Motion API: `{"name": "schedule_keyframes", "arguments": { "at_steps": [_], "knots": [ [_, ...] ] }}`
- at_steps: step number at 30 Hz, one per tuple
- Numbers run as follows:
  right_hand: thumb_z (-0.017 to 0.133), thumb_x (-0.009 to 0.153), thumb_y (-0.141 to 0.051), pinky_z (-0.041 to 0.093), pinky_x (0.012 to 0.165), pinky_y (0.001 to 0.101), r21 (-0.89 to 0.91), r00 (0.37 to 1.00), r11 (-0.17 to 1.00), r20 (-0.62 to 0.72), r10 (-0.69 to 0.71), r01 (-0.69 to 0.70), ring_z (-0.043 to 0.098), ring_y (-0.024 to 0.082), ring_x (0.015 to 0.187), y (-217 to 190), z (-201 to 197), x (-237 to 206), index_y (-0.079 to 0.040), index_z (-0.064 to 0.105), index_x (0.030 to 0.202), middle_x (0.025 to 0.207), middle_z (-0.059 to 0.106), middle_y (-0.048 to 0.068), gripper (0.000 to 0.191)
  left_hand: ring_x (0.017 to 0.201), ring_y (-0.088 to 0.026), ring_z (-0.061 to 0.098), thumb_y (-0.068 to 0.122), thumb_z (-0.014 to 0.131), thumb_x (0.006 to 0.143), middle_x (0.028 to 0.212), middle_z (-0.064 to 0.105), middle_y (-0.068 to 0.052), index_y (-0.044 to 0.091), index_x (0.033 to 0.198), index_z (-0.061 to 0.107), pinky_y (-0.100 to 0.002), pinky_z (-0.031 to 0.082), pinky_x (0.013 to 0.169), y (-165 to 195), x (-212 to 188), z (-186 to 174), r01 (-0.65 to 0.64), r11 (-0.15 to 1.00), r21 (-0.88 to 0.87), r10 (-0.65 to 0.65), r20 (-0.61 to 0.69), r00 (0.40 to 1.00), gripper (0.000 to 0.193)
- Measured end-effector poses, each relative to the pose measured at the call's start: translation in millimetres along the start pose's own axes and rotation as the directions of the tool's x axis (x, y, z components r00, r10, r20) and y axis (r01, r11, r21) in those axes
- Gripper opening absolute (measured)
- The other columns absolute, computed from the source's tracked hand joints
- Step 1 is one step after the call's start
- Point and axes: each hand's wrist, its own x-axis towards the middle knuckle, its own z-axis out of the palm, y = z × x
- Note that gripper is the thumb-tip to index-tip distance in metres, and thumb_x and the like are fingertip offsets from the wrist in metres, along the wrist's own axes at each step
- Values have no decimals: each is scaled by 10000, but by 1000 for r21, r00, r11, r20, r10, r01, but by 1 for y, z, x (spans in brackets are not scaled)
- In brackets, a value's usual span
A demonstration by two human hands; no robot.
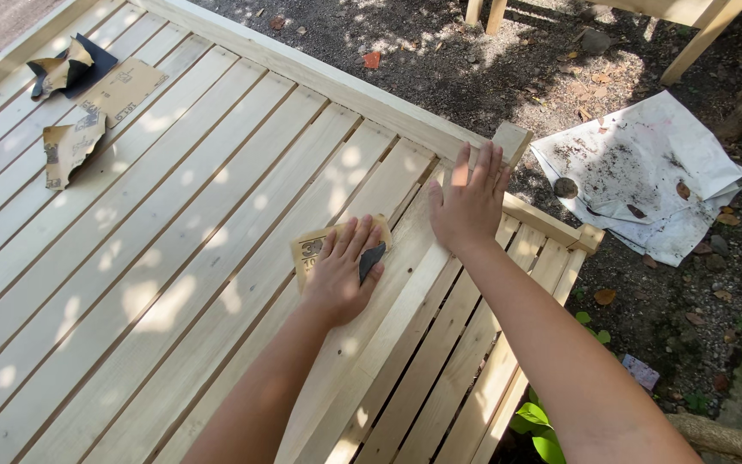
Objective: The person sands the slatted wooden surface of a furniture frame by hand, holding a sheet of sandpaper and rubbing it back and forth across the planks. They work across different sections of the slats and along the edge rail, moving progressively toward the far end of the frame.
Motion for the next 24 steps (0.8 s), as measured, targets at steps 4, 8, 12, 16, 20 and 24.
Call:
{"name": "schedule_keyframes", "arguments": {
  "at_steps": [4,8,12,16,20,24],
  "knots": [
    [369,1062,-518,-34,1264,549,-98,999,995,-45,19,-23,-52,380,1596,14,-2,14,23,150,1650,1711,74,244,828,1563,-275,95,469,300,1044,1706,146,-67,156,1632,185,-463,77,1244,-12,-57,-8,15,1000,1,-15,15,1000,676],
    [376,1037,-537,-43,1244,539,-89,998,996,-54,-10,5,-64,436,1555,12,2,14,3,181,1617,1688,78,260,816,1559,-290,91,480,293,1026,1701,133,-62,186,1629,189,-499,68,1232,-10,-14,4,55,997,52,-56,25,998,678],
    [403,1011,-549,-34,1244,539,-53,998,999,-66,-7,4,-31,409,1565,10,2,12,-10,194,1619,1696,84,242,839,1556,-318,62,486,260,1038,1700,109,-96,136,1626,168,-524,55,1228,2,92,14,36,992,123,-41,32,999,690],
    [432,974,-562,-24,1240,540,-43,998,999,-61,-3,0,2,385,1560,13,-1,14,-37,184,1628,1693,87,229,874,1580,-295,60,508,237,1045,1718,103,-77,172,1633,190,-516,47,1265,21,156,6,77,995,63,-77,3,997,679],
    [429,1005,-555,-18,1262,532,-36,999,999,-33,1,-2,-9,370,1584,14,-4,16,-55,153,1643,1712,60,213,857,1572,-331,29,506,218,1042,1709,82,-55,242,1630,187,-518,30,1253,23,132,4,87,996,32,-88,49,995,645],
    [412,1007,-566,-37,1255,528,-22,999,1000,28,19,-19,-59,356,1582,12,-9,19,-70,99,1651,1712,-2,207,871,1566,-352,17,490,229,1041,1715,90,-4,340,1613,209,-526,11,1251,14,35,-5,98,994,40,-103,135,986,591]
  ]
}}
